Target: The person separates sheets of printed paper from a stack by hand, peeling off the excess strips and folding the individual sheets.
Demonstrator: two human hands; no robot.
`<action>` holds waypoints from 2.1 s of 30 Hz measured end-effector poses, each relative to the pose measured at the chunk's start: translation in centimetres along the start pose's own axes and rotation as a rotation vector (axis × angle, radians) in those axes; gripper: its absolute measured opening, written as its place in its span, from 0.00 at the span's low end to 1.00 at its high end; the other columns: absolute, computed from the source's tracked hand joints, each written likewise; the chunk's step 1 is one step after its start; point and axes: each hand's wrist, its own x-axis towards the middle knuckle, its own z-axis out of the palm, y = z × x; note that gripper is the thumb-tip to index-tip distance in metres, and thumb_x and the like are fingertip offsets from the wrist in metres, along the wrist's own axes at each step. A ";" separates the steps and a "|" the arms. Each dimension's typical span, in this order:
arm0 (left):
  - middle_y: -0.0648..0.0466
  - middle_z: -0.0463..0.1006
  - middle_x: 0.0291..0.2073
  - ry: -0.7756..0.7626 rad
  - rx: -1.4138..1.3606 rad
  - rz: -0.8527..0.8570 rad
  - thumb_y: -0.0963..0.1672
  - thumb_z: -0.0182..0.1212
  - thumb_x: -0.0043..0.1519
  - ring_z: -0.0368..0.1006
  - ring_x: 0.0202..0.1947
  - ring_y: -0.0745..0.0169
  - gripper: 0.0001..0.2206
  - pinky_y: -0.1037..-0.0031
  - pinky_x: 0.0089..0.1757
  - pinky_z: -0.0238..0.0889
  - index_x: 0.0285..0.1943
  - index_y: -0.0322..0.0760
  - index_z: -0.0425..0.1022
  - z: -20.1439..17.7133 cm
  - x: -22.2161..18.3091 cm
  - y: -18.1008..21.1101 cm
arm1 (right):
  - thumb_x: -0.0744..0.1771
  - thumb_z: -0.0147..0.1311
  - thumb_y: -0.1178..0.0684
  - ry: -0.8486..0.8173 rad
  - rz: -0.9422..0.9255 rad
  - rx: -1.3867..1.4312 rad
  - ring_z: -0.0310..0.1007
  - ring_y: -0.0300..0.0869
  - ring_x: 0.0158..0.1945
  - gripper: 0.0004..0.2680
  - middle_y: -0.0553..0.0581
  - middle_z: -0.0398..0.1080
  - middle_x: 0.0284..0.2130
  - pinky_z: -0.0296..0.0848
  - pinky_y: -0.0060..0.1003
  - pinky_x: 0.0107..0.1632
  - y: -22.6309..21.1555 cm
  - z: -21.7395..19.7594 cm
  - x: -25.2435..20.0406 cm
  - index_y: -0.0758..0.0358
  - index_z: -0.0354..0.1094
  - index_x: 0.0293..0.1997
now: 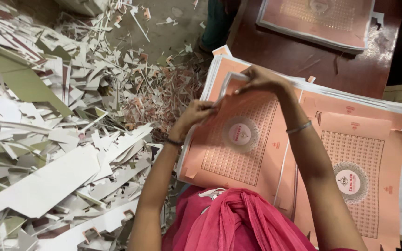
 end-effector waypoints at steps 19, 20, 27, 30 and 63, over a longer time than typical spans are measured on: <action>0.65 0.69 0.24 -0.191 -0.378 -0.147 0.53 0.59 0.69 0.60 0.20 0.81 0.16 0.83 0.23 0.53 0.42 0.36 0.75 1.1 -0.3 3.1 | 0.57 0.75 0.48 -0.186 0.140 -0.295 0.63 0.36 0.21 0.16 0.53 0.67 0.17 0.62 0.38 0.23 2.0 -2.2 0.8 0.71 0.70 0.27; 0.64 0.70 0.24 -0.224 -0.151 -0.155 0.54 0.59 0.68 0.61 0.21 0.80 0.18 0.81 0.25 0.55 0.42 0.36 0.75 0.4 -0.3 3.8 | 0.59 0.73 0.48 -0.254 0.145 -0.271 0.57 0.37 0.18 0.15 0.53 0.63 0.14 0.56 0.38 0.22 1.5 -2.5 0.6 0.71 0.71 0.22; 0.66 0.64 0.19 0.067 -0.511 0.026 0.54 0.62 0.65 0.48 0.17 0.79 0.19 0.80 0.23 0.40 0.42 0.33 0.83 -0.1 -1.4 8.7 | 0.62 0.72 0.46 -0.305 0.023 -0.331 0.50 0.33 0.17 0.17 0.50 0.56 0.12 0.51 0.36 0.22 1.1 1.1 -2.5 0.71 0.74 0.17; 0.65 0.69 0.21 0.092 -0.793 0.056 0.52 0.62 0.67 0.47 0.18 0.80 0.18 0.81 0.23 0.37 0.39 0.31 0.82 2.4 -2.4 9.8 | 0.57 0.71 0.48 -0.248 -0.021 -0.090 0.66 0.29 0.19 0.08 0.44 0.74 0.15 0.64 0.31 0.21 1.1 2.1 -4.1 0.59 0.80 0.29; 0.42 0.78 0.56 0.366 0.640 0.576 0.43 0.61 0.64 0.78 0.54 0.50 0.18 0.64 0.56 0.71 0.62 0.29 0.73 8.7 1.6 -3.7 | 0.63 0.58 0.54 0.221 -0.295 -0.928 0.79 0.48 0.41 0.04 0.60 0.75 0.38 0.77 0.48 0.46 -7.6 14.2 -8.1 0.60 0.75 0.37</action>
